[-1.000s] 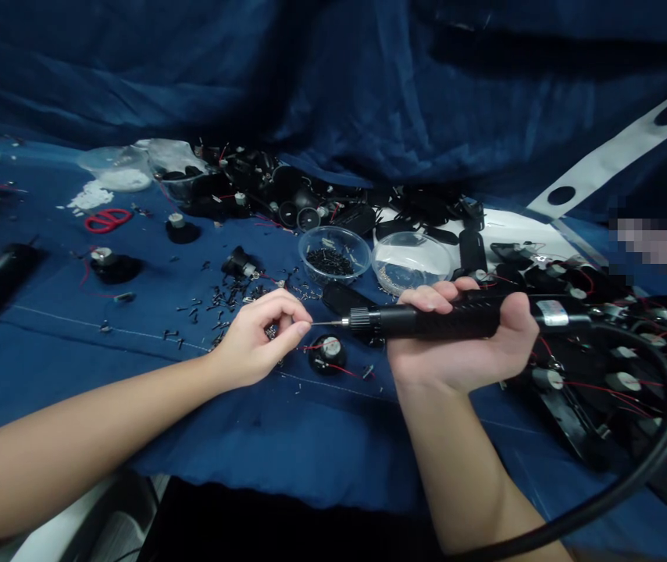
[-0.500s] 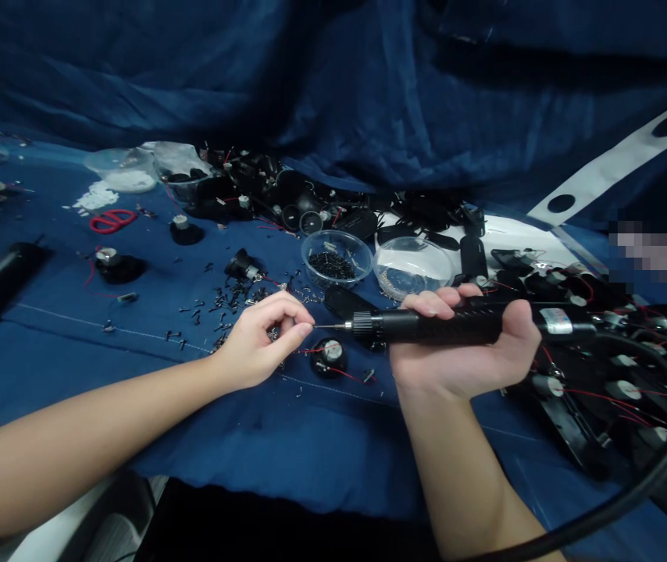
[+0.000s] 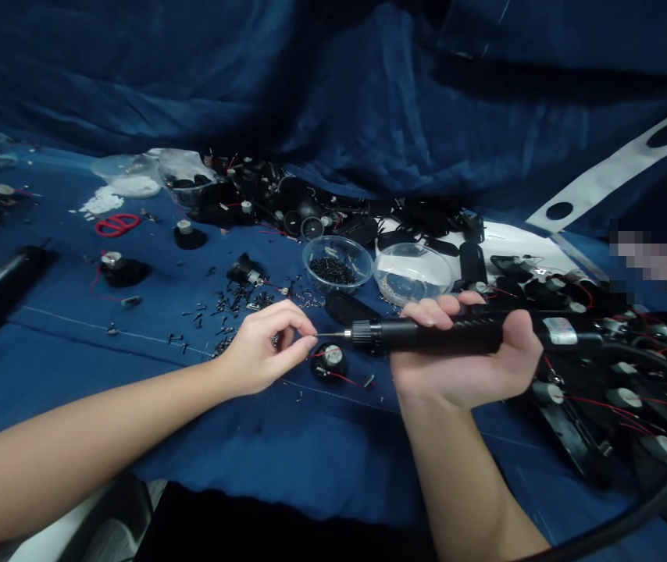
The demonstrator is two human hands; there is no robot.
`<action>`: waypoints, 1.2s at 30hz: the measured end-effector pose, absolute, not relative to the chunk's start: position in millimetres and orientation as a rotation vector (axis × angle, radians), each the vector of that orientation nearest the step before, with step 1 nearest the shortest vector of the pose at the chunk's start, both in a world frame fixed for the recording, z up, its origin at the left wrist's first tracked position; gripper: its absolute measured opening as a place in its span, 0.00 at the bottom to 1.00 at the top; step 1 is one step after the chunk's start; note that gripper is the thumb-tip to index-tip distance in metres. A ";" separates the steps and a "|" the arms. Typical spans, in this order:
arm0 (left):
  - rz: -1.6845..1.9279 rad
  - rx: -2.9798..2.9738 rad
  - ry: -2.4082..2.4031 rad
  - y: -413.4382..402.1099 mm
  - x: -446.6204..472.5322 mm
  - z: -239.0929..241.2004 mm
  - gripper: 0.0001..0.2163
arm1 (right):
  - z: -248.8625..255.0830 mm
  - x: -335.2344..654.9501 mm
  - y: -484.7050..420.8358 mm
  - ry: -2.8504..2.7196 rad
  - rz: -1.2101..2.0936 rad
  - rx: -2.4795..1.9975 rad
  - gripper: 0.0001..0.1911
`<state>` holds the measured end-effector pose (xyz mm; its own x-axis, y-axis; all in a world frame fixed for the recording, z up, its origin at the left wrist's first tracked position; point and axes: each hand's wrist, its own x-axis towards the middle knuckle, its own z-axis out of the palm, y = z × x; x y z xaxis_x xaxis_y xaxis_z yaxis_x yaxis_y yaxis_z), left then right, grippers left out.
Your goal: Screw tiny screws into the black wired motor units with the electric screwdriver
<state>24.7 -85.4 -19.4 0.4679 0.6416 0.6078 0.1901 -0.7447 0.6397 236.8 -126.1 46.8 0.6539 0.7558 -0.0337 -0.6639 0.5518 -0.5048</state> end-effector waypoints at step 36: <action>0.289 2.492 1.595 113.9 166.9 70.9 0.24 | 41.5 270.7 -120.9 -0.129 0.872 -0.423 0.19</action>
